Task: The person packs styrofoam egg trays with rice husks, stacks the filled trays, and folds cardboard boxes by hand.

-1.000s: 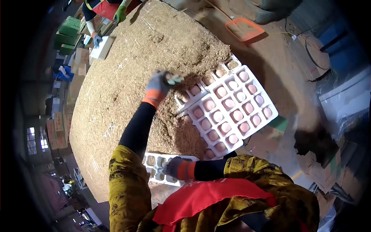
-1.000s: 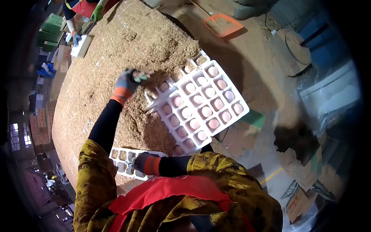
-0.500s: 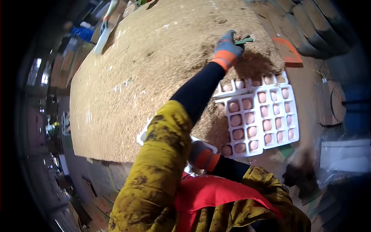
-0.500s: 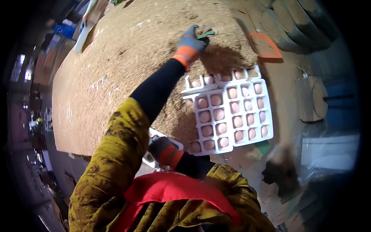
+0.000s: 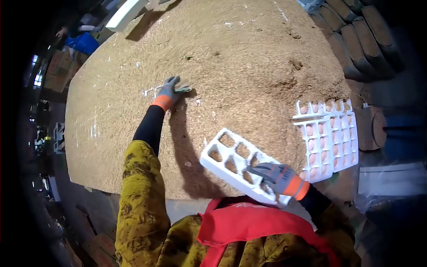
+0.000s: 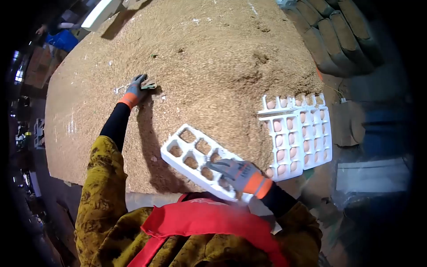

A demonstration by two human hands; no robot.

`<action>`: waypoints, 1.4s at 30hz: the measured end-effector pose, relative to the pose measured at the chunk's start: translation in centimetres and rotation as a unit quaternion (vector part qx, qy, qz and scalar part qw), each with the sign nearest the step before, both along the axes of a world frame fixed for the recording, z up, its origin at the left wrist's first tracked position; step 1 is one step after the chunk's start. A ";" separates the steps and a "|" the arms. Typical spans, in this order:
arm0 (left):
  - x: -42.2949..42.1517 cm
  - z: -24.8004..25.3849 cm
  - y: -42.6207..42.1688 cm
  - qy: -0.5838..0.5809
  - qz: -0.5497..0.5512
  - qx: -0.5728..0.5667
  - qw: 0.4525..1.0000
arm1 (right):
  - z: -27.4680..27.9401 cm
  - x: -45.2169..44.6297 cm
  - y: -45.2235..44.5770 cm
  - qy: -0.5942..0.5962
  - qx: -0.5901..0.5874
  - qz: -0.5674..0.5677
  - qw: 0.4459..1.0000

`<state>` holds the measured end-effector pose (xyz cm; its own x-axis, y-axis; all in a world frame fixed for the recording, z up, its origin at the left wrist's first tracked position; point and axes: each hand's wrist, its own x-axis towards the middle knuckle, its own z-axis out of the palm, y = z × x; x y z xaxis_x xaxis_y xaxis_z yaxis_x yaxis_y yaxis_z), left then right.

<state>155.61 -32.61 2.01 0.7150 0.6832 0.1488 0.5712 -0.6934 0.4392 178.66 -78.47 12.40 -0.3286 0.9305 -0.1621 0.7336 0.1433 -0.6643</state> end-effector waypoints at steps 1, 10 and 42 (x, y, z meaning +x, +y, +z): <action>-0.1 0.4 0.4 0.025 -0.020 0.013 0.999 | -0.2 -0.1 0.0 0.002 0.008 -0.014 1.000; 4.0 8.8 -0.9 -0.112 0.053 -0.021 0.992 | 1.0 -5.0 -0.4 -0.119 -0.010 -0.105 0.987; 2.2 7.5 6.8 -0.150 -0.011 -0.198 0.968 | 0.0 -6.2 0.1 -0.154 -0.001 -0.110 0.982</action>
<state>157.84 -25.79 9.53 0.6957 0.7137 0.0817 0.3626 -0.4471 0.8177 172.42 -78.36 12.37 -0.0550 0.9731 -0.2238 0.9132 -0.0416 -0.4053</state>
